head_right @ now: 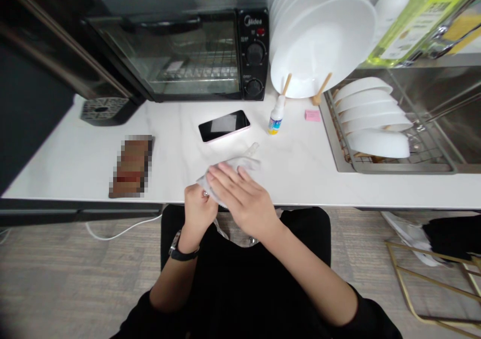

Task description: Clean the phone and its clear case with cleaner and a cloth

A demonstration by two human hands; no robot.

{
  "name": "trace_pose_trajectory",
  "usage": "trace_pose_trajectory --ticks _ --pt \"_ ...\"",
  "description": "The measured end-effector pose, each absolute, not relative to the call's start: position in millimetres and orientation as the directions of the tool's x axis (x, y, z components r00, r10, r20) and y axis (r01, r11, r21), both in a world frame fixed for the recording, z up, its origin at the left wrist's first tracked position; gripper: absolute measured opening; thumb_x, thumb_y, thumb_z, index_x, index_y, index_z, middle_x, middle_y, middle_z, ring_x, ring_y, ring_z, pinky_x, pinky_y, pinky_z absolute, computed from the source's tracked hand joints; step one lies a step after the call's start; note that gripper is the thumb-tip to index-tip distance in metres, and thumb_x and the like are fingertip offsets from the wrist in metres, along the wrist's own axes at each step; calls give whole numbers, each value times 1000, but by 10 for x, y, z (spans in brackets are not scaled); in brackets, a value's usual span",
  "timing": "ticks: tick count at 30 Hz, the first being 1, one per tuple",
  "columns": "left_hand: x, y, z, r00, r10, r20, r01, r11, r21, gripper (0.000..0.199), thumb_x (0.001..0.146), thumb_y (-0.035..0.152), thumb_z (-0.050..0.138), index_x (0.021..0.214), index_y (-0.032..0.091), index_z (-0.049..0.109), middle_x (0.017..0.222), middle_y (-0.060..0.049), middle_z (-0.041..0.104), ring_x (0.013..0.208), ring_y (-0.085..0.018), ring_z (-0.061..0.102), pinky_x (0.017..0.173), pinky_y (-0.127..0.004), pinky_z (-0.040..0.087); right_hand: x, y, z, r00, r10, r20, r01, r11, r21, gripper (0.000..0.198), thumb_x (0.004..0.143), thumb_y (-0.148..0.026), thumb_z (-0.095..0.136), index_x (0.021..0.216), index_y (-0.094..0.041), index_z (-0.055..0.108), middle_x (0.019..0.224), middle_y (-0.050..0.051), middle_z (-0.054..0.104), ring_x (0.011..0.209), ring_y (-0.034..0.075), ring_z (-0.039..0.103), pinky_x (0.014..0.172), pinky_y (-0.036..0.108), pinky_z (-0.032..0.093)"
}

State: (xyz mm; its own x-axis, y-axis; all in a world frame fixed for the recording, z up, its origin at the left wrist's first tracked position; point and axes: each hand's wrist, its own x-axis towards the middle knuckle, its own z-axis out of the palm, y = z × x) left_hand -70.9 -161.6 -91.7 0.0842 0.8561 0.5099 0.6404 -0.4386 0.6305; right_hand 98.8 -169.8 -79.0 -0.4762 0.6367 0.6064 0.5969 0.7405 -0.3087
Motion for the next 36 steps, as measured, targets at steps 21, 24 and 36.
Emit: trace_pose_trajectory --ticks 21,24,36 --pt "-696 -1615 -916 78 833 548 612 -474 633 25 101 18 57 82 18 72 69 -1 76 60 -15 73 59 -24 55 1075 -1615 -775 -461 641 613 629 724 -284 72 106 -3 38 173 -22 21 165 8 53 161 21 38 134 51 37" --pt "-711 -1597 -945 117 794 597 657 -512 553 24 94 13 55 71 20 61 59 0 68 49 -15 65 50 -25 44 936 -1764 -756 -543 586 601 569 783 -250 65 108 -6 43 170 -14 28 165 9 53 163 18 34 137 42 32" --pt "-679 -1635 -888 78 871 485 490 -457 742 29 106 23 56 125 21 78 120 -3 84 108 -17 81 97 -26 65 1392 -1339 -790 -402 685 608 718 648 -255 75 103 4 35 171 -26 28 165 9 54 161 22 40 132 55 40"
